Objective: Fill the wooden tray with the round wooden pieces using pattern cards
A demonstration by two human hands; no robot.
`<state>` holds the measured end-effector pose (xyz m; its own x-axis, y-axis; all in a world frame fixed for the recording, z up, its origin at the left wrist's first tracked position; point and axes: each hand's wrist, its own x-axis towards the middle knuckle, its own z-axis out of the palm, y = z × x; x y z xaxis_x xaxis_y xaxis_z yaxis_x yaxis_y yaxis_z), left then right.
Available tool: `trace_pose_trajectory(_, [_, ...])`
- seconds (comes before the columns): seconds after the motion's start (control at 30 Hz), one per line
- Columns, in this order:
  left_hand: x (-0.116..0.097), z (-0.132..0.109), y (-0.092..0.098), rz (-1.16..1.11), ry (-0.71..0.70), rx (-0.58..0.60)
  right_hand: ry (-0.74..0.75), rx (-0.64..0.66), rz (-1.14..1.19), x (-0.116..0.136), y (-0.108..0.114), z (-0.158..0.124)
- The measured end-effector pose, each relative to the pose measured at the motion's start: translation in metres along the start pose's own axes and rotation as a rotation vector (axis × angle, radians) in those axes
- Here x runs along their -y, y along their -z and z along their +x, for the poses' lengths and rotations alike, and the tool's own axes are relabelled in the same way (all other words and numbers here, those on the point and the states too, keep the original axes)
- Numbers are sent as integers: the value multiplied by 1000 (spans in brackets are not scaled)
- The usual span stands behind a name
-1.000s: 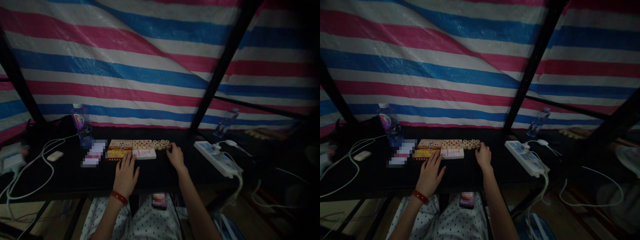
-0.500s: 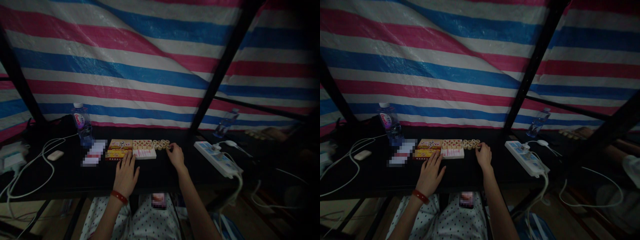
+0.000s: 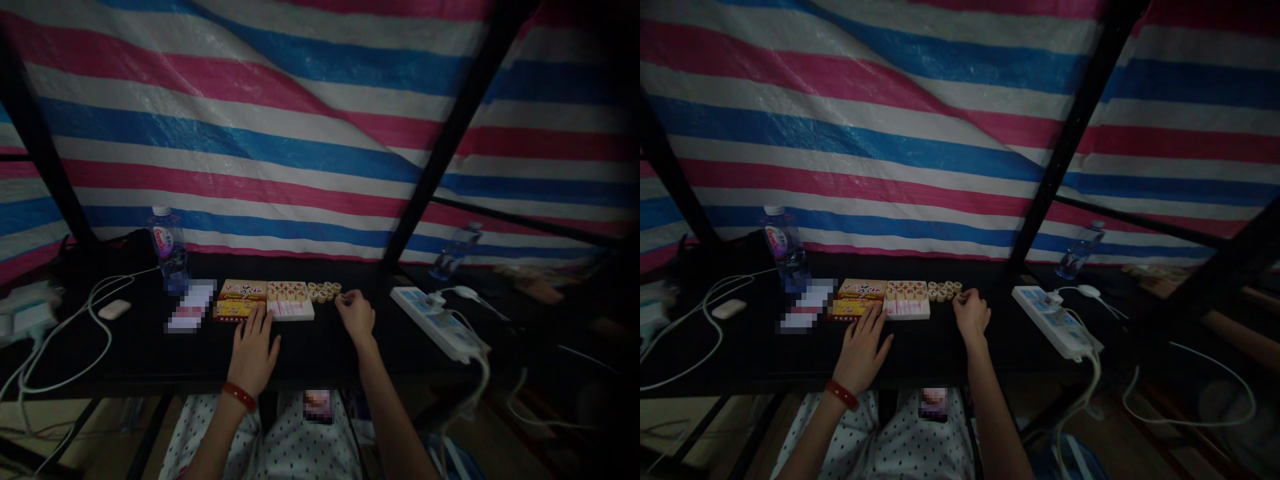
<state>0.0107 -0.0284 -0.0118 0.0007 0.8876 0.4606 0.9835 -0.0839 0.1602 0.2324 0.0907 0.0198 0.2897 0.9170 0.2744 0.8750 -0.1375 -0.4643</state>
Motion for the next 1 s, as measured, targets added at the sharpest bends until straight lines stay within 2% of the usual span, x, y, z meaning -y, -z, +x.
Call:
trace_pose_trajectory(0.07, [0,0,0,-1,-3,-2,23,-68,43,8,2,-4])
trace_pose_trajectory(0.13, [0,0,0,-1,-6,-1,107,-80,135,21,3,-10])
trace_pose_trajectory(0.27, [0,0,-1,-4,2,-6,382,43,319,61,-4,-30])
trace_pose_trajectory(0.37, [1,0,-3,-8,5,-16,550,141,282,92,-13,-45])
trace_pose_trajectory(0.47, [1,0,-3,-16,-2,-27,575,176,152,113,-20,-53])
trace_pose_trajectory(0.63, [1,0,-2,-21,-9,-29,555,223,35,120,-25,-52])
trace_pose_trajectory(1.0, [3,-1,-6,5,-2,-21,601,281,-18,118,-22,-52])
